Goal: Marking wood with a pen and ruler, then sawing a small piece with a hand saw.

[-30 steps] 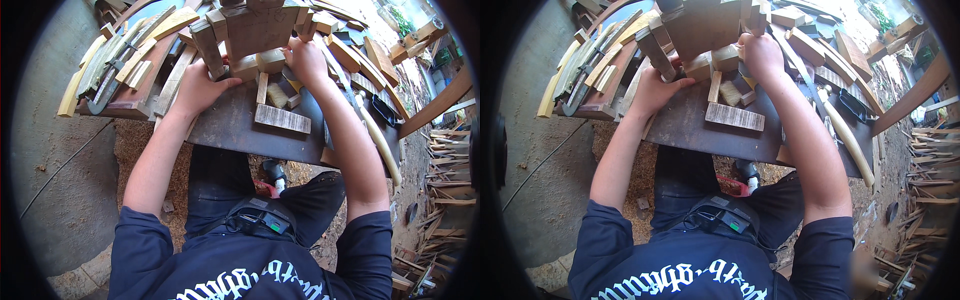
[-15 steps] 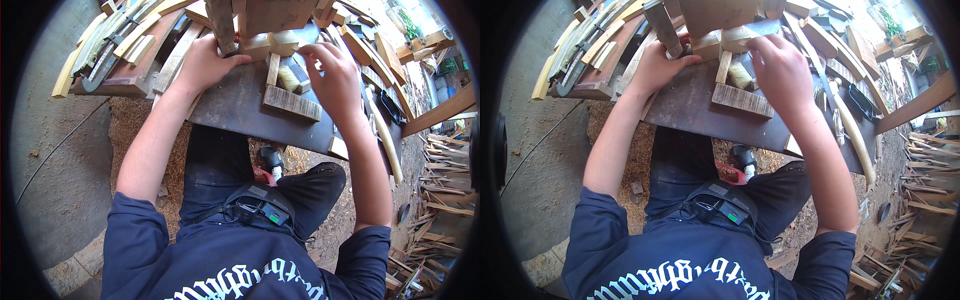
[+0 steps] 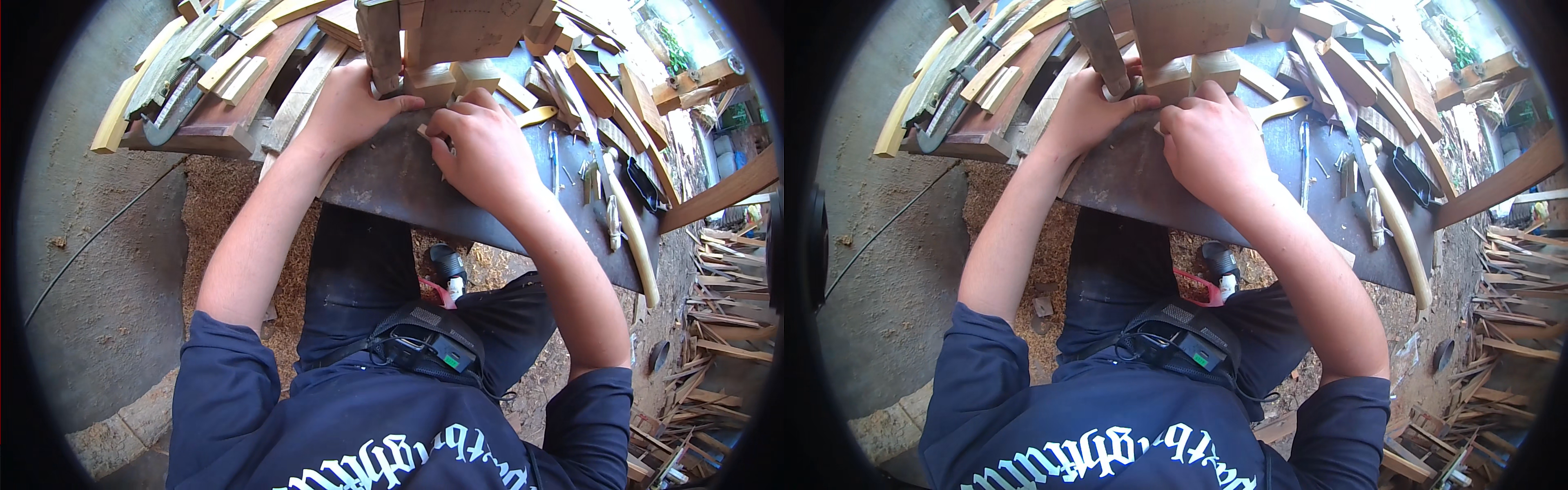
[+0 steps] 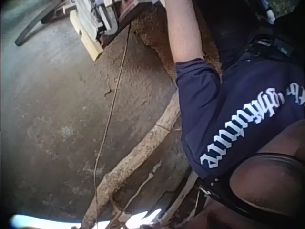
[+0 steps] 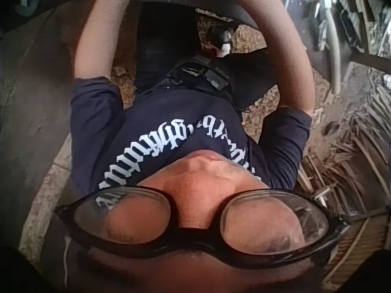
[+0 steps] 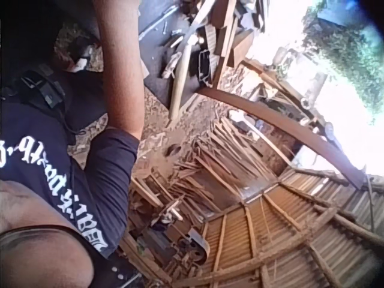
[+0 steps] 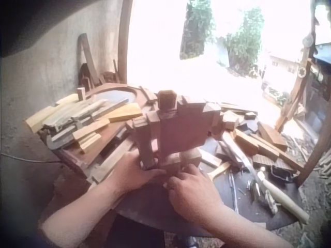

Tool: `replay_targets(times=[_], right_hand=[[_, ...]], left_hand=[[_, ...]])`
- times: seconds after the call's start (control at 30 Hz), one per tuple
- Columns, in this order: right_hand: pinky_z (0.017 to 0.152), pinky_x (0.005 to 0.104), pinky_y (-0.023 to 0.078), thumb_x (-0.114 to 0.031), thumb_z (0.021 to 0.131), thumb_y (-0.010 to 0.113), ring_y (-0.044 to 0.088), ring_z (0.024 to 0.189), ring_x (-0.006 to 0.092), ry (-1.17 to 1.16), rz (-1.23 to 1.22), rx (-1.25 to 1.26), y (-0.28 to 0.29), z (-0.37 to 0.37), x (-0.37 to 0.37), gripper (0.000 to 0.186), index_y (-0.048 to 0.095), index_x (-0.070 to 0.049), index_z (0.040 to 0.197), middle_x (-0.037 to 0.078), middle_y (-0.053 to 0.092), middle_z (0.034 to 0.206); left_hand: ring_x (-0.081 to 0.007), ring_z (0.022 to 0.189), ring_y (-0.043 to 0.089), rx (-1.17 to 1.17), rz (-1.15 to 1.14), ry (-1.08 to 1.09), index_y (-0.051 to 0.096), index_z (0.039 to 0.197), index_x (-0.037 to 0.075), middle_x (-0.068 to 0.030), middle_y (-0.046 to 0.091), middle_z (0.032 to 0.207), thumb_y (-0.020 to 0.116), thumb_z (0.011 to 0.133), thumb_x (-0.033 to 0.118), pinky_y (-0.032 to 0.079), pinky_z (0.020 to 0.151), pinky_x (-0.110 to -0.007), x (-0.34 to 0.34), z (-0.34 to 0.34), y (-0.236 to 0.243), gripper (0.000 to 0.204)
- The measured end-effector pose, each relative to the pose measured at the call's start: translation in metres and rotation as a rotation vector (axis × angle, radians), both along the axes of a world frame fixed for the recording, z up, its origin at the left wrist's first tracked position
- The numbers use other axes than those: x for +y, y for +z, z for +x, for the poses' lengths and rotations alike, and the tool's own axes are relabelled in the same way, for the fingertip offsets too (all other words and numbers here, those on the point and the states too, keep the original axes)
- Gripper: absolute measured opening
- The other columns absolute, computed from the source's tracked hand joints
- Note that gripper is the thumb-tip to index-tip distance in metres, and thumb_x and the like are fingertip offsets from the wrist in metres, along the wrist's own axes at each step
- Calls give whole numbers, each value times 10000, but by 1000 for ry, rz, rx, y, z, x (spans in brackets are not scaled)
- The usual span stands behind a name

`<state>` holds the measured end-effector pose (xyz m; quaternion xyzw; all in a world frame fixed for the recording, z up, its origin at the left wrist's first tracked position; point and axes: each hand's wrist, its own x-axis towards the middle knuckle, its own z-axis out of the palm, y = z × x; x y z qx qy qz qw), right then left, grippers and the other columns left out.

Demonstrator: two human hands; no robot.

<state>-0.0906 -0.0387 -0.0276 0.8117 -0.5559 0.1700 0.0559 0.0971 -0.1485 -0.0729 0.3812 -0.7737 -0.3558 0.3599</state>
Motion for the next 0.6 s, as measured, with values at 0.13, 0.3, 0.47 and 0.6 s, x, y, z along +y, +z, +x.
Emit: replay_targets(times=[0.13, 0.3, 0.47, 0.6], right_hand=[[901, 429, 528, -176, 827, 698, 647, 1041, 260, 8, 89, -16, 8, -1, 1, 112, 751, -100, 890, 51, 707, 891], [893, 443, 537, -189, 859, 690, 649, 1036, 283, -19, -1, -60, 7, 4, 1, 117, 743, -91, 897, 63, 699, 947], [895, 440, 540, -192, 873, 689, 653, 1018, 293, 19, -82, -72, 13, -2, 2, 122, 737, -82, 898, 77, 690, 939], [902, 434, 541, -169, 867, 698, 654, 998, 301, 6, -125, -80, 18, -16, 7, 104, 736, -77, 897, 90, 700, 948]], left_hand=[[-179, 1091, 695, -53, -7, 22, 701, 1295, 27, -108, 752, 1163, 892, 803, 134, 544, 960, -340, 0, -1, 1, 539], [-183, 1149, 680, -112, 30, 31, 682, 1331, 46, -99, 740, 1215, 897, 799, 146, 535, 989, -357, -1, 2, 2, 582], [-248, 1235, 650, -129, -63, 20, 663, 1348, 57, -142, 705, 1293, 896, 788, 188, 501, 1051, -382, 4, 9, 8, 620], [-320, 1216, 656, -284, -207, 109, 682, 1296, 54, -176, 698, 1286, 830, 829, 218, 495, 1061, -400, 6, 20, 18, 517]])
